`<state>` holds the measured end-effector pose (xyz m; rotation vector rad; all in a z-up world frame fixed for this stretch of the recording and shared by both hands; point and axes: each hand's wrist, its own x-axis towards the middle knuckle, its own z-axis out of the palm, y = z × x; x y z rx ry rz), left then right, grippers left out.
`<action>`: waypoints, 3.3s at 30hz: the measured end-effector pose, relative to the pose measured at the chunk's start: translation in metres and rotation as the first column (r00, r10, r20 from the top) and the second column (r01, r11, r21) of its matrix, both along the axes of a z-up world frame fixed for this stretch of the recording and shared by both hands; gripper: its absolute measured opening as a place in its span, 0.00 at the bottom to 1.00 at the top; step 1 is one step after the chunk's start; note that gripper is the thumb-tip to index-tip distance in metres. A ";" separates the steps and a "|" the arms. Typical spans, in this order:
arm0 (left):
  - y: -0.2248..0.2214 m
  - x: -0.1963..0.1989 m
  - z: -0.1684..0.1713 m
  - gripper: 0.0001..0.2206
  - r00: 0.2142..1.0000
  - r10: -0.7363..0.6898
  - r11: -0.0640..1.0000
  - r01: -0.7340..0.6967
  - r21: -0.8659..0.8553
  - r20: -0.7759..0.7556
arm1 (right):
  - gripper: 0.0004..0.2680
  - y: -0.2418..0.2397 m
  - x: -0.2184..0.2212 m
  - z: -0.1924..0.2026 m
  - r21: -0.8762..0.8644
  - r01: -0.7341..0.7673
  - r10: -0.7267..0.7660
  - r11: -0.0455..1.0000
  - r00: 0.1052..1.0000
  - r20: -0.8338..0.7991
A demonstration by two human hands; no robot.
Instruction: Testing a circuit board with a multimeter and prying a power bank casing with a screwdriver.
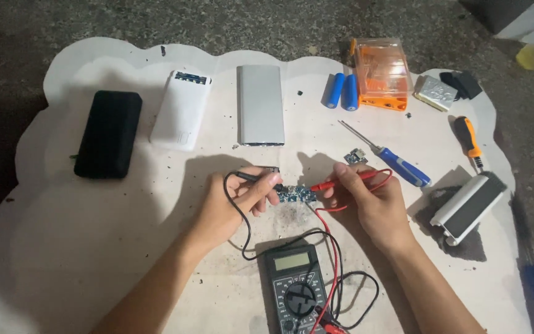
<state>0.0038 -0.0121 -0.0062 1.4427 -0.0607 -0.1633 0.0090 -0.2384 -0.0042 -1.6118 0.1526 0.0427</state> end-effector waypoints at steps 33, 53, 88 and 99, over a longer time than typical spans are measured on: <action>0.001 0.000 -0.001 0.08 0.995 0.040 0.982 -0.057 0.182 0.095 | 0.10 0.006 -0.006 -0.002 -0.282 0.075 -0.080 0.956 0.997 -0.005; 0.006 0.004 0.001 0.15 0.994 -0.028 0.946 -0.010 0.325 0.110 | 0.16 -0.002 -0.010 -0.001 -0.251 0.025 -0.034 0.968 0.999 -0.032; 0.003 -0.007 -0.007 0.16 0.968 -0.019 0.964 -0.049 0.263 0.249 | 0.17 0.007 -0.027 0.003 -0.600 -0.168 0.447 0.782 0.822 0.353; 0.000 0.002 -0.003 0.12 0.990 -0.002 0.963 -0.036 0.267 0.142 | 0.14 0.005 -0.018 0.002 -0.629 -0.061 0.365 0.775 0.856 0.367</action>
